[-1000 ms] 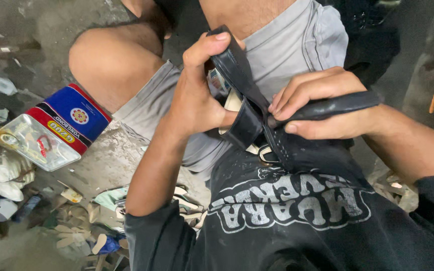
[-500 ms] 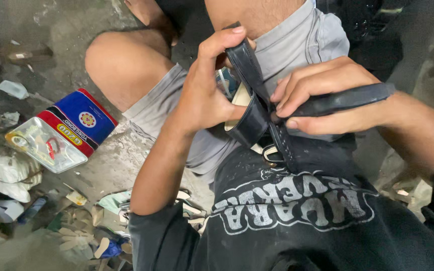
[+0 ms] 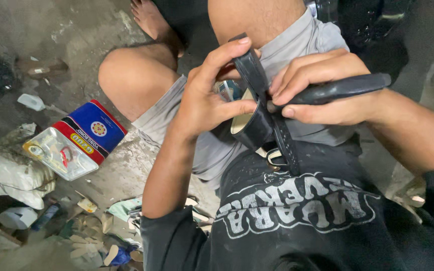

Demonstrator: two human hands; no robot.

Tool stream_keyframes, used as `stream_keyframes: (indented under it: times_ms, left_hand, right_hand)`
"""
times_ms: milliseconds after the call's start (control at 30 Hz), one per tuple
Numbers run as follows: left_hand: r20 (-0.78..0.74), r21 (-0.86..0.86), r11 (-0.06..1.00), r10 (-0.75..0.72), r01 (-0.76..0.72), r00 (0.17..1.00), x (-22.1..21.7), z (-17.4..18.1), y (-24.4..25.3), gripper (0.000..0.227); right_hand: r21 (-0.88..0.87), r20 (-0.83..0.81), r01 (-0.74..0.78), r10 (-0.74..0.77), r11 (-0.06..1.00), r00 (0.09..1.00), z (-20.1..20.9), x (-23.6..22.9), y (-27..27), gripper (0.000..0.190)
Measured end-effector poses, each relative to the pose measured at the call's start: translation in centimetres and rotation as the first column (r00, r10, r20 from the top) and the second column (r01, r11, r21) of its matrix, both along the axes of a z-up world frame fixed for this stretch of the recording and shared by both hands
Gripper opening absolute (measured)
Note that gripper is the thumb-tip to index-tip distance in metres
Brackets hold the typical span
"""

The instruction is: The person uses a heated tool to press and smooth the strap of a black high-heeled shoe. They repeatedly apply the tool to the strap's edge and sole attachment, then place the shoe on a press machine before continuing the process.

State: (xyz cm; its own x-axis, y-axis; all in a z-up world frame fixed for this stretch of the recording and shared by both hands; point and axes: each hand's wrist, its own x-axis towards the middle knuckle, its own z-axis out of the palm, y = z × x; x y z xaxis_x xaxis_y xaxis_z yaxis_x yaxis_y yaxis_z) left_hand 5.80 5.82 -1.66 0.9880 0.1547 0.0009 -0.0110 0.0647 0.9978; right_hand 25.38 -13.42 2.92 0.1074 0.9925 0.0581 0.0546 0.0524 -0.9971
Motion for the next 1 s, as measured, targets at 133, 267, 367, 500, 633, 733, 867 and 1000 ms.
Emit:
stream_keyframes:
  times_ms: [133, 267, 367, 500, 633, 733, 867, 1000]
  left_hand:
    - [-0.041, -0.017, 1.0, -0.001, 0.001, 0.999, 0.0, 0.8, 0.2, 0.084]
    - [-0.035, 0.061, 0.997, -0.047, 0.049, 0.998, 0.7, 1.2, 1.3, 0.082]
    - [-0.057, 0.008, 0.999, -0.04, 0.04, 0.998, 0.3, 1.1, 1.2, 0.077]
    - [-0.074, -0.1, 0.994, -0.041, 0.034, 0.996, 0.3, 1.0, 0.8, 0.072]
    - [-0.076, -0.131, 0.991, -0.033, 0.023, 0.997, 0.8, 0.9, 0.9, 0.072]
    - [-0.091, -0.108, 0.994, -0.032, 0.022, 0.995, 0.7, 0.7, 0.9, 0.074]
    - [-0.096, -0.198, 0.98, -0.031, 0.011, 0.995, 0.0, -0.1, 0.8, 0.076]
    - [-0.012, -0.176, 0.983, 0.057, -0.058, 0.998, -1.5, -0.8, 0.7, 0.078]
  right_hand:
    - [0.028, 0.101, -0.081, 0.078, 0.996, 0.992, 0.5, 0.8, 0.1, 0.016]
    - [-0.014, 0.068, -0.062, 0.062, 0.998, 0.996, 0.4, 1.4, 0.4, 0.017]
    - [-0.063, 0.005, -0.032, 0.032, 0.998, 0.999, -0.1, 1.0, 0.4, 0.018]
    - [-0.089, 0.022, -0.068, 0.07, 0.994, 0.997, -0.4, 1.2, 0.3, 0.017]
    - [-0.121, 0.068, -0.122, 0.131, 0.985, 0.989, 0.6, 1.8, 1.8, 0.016]
    - [-0.148, 0.115, -0.225, 0.243, 0.963, 0.963, 1.9, 2.7, 3.6, 0.016]
    - [-0.076, 0.146, -0.316, 0.324, 0.946, 0.935, 2.2, 3.1, 5.3, 0.016]
    - [-0.089, 0.111, -0.244, 0.253, 0.966, 0.961, 0.8, 2.3, 3.6, 0.016]
